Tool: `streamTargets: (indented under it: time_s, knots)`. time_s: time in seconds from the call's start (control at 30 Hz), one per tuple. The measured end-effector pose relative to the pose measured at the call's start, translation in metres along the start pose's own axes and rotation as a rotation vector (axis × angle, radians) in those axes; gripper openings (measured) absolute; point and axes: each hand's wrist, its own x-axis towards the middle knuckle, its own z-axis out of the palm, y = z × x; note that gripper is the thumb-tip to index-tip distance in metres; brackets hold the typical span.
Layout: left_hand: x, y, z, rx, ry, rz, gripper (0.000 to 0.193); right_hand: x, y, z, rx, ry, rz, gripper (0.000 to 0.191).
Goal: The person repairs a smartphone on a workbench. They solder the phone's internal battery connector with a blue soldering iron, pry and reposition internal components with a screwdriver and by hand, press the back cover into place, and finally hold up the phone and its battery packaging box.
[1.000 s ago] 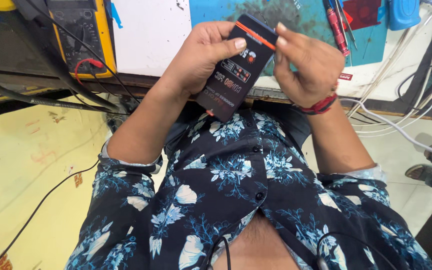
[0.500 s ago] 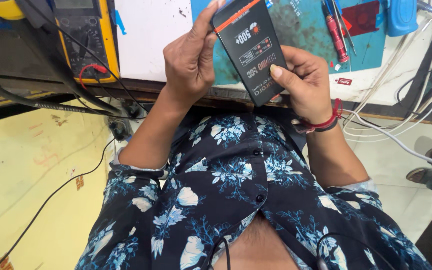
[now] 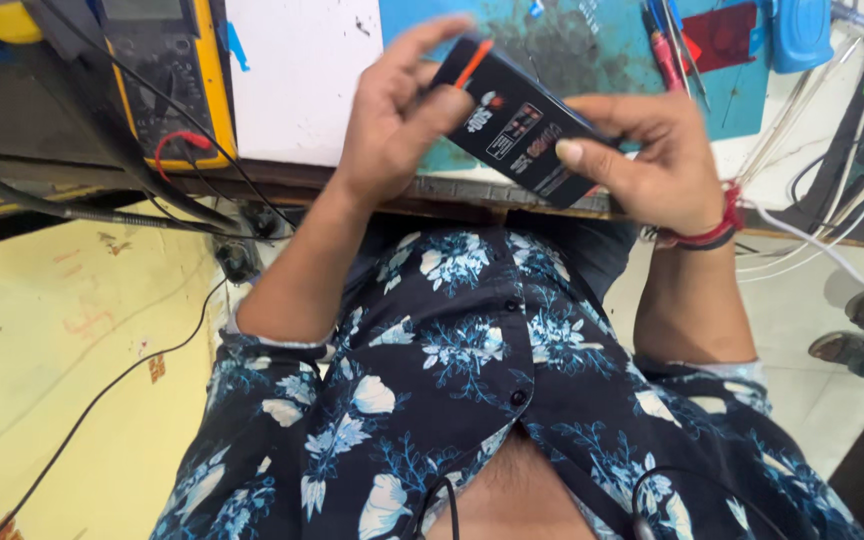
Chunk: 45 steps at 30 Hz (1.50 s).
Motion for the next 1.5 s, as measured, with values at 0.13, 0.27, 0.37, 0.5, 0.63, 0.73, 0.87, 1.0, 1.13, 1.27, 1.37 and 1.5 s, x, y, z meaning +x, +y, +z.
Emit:
streamTargets:
  time_s: [0.13, 0.27, 0.37, 0.5, 0.63, 0.73, 0.87, 1.0, 1.13, 1.27, 1.37, 1.5]
  knots:
    - [-0.001, -0.027, 0.013, -0.265, 0.166, -0.147, 0.024, 0.012, -0.003, 0.012, 0.141, 0.304, -0.128, 0.037]
    - [-0.009, -0.035, 0.019, -0.485, 0.125, -0.135, 0.025, 0.012, 0.009, 0.026, 0.325, 0.360, -0.060, 0.018]
    - [-0.016, -0.018, 0.017, -0.293, -0.092, -0.118, 0.024, 0.003, 0.011, 0.024, 0.213, 0.310, -0.128, 0.018]
    - [-0.016, 0.017, 0.029, -0.102, -0.111, -0.013, 0.032, -0.011, -0.003, 0.018, -0.217, 0.167, -0.203, 0.019]
    - [-0.012, 0.046, 0.042, 0.211, -0.028, 0.059, 0.020, -0.014, -0.018, 0.022, -0.403, 0.128, -0.322, 0.019]
    - [-0.011, 0.055, 0.046, 0.161, -0.044, 0.146, 0.017, -0.013, -0.024, 0.025, -0.438, 0.124, -0.371, 0.020]
    - [-0.012, 0.055, 0.047, 0.132, -0.039, 0.188, 0.016, -0.014, -0.024, 0.025, -0.455, 0.139, -0.376, 0.024]
    - [-0.016, 0.054, 0.049, 0.119, -0.035, 0.193, 0.015, -0.016, -0.023, 0.024, -0.418, 0.143, -0.397, 0.023]
    - [-0.018, 0.055, 0.049, 0.131, -0.030, 0.190, 0.016, -0.016, -0.023, 0.026, -0.389, 0.152, -0.429, 0.024]
    - [-0.019, 0.056, 0.049, 0.154, -0.019, 0.202, 0.017, -0.015, -0.025, 0.028, -0.418, 0.165, -0.427, 0.025]
    - [-0.018, 0.054, 0.049, 0.193, 0.001, 0.236, 0.016, -0.011, -0.026, 0.030, -0.452, 0.177, -0.459, 0.024]
    - [-0.013, 0.047, 0.052, 0.203, 0.110, 0.227, 0.012, -0.003, -0.025, 0.039, -0.469, 0.200, -0.461, 0.024]
